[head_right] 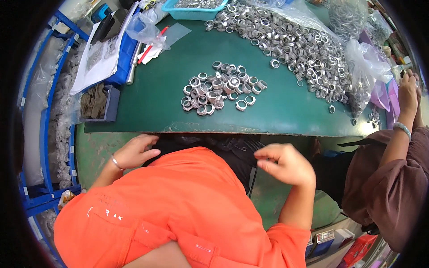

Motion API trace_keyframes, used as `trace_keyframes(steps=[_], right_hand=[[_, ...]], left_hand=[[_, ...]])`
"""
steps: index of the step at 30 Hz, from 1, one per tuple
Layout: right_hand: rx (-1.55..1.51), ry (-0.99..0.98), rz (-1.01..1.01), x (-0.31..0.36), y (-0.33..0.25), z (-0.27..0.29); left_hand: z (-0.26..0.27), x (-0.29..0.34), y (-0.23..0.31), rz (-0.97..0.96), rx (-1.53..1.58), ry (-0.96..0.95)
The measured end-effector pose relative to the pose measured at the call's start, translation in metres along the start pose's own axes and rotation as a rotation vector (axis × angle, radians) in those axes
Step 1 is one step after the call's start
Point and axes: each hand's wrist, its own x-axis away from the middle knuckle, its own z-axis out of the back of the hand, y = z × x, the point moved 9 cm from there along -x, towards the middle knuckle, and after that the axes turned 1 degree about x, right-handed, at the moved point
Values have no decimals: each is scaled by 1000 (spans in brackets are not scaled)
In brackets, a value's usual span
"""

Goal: The person sorts and counts metal rings on a table by hand, writes on a slip of paper with a red pencil, moves mobile phones on the desk, and sorts more metal rings.

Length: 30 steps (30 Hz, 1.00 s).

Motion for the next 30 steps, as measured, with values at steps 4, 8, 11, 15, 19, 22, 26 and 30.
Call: trace_keyframes(steps=[4, 8, 11, 15, 19, 22, 26, 30], right_hand=[[243, 353, -242, 21, 46, -16], [341, 373, -147, -17, 42, -45], [338, 472, -77, -46, 39, -56], [322, 439, -138, -61, 37, -62], [131, 410, -88, -60, 21, -58], [26, 311, -112, -42, 17, -76], [-106, 279, -179, -24, 16, -97], [46, 371, -206, -29, 16, -89]], left_hand=[[-31, -28, -5, -102, 244, 48], [-47, -43, -5, -122, -86, 227], [-54, -60, -22, -27, -143, 234], [-49, -67, -20, -74, 273, 124], [-55, -72, -31, -127, 260, 73], [-49, -47, 10, -397, 12, 119], [-53, -28, 16, -435, 31, 95], [-48, -36, 20, -439, -25, 220]])
